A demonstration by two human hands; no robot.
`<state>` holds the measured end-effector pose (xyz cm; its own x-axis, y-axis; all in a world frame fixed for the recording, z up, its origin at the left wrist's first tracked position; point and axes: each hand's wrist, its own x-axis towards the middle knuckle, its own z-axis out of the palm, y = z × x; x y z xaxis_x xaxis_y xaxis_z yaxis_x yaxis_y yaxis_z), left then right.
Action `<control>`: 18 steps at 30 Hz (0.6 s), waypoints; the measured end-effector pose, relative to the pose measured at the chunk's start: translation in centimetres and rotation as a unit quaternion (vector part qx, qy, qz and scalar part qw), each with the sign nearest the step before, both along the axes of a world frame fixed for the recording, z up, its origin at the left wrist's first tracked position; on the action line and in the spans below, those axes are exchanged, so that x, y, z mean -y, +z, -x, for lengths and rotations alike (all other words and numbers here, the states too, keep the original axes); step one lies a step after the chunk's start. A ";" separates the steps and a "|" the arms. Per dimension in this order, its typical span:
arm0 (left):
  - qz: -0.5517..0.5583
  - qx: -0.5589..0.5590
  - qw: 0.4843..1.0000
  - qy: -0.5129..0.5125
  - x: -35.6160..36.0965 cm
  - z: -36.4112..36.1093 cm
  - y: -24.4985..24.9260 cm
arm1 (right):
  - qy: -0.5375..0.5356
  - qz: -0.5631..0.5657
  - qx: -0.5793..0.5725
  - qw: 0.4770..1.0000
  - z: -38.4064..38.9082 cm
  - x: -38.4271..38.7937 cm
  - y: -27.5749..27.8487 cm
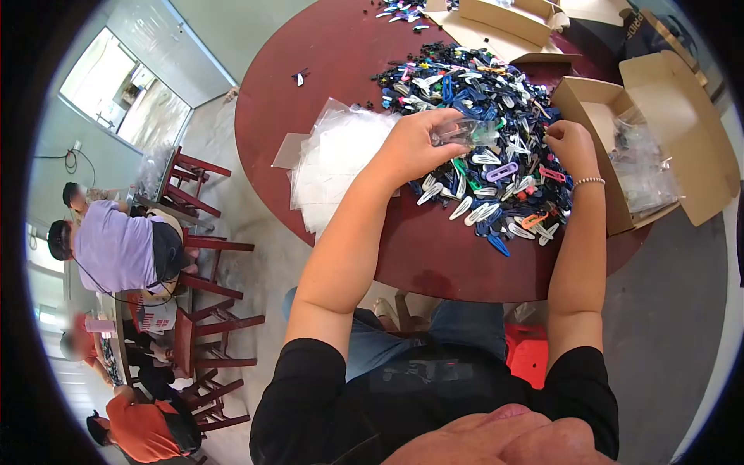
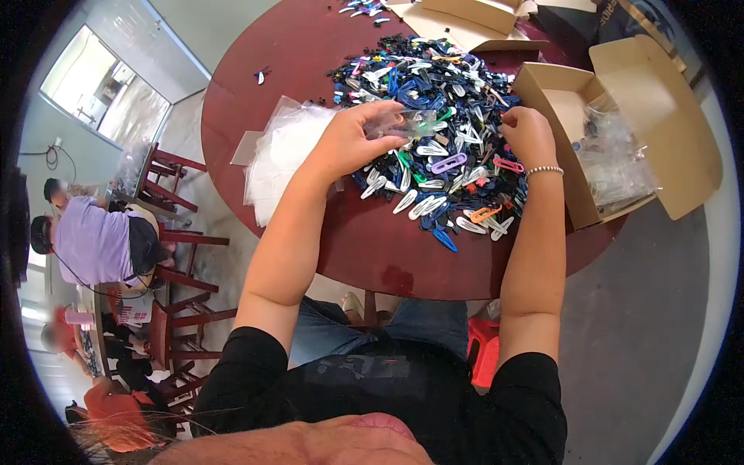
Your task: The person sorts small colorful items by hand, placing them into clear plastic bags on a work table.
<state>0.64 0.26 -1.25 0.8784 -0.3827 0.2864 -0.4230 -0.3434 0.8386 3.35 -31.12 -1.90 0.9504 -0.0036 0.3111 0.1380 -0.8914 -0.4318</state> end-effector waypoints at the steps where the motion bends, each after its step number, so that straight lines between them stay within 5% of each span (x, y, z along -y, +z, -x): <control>1: 0.000 0.000 1.000 -0.001 0.0 0.0 -0.1 | -0.001 0.000 0.000 1.000 -0.1 -0.2 -0.2; 18: -0.005 -0.011 1.000 -0.010 0.1 0.0 -0.1 | 0.042 -0.049 0.047 0.997 -0.4 -3.7 -1.8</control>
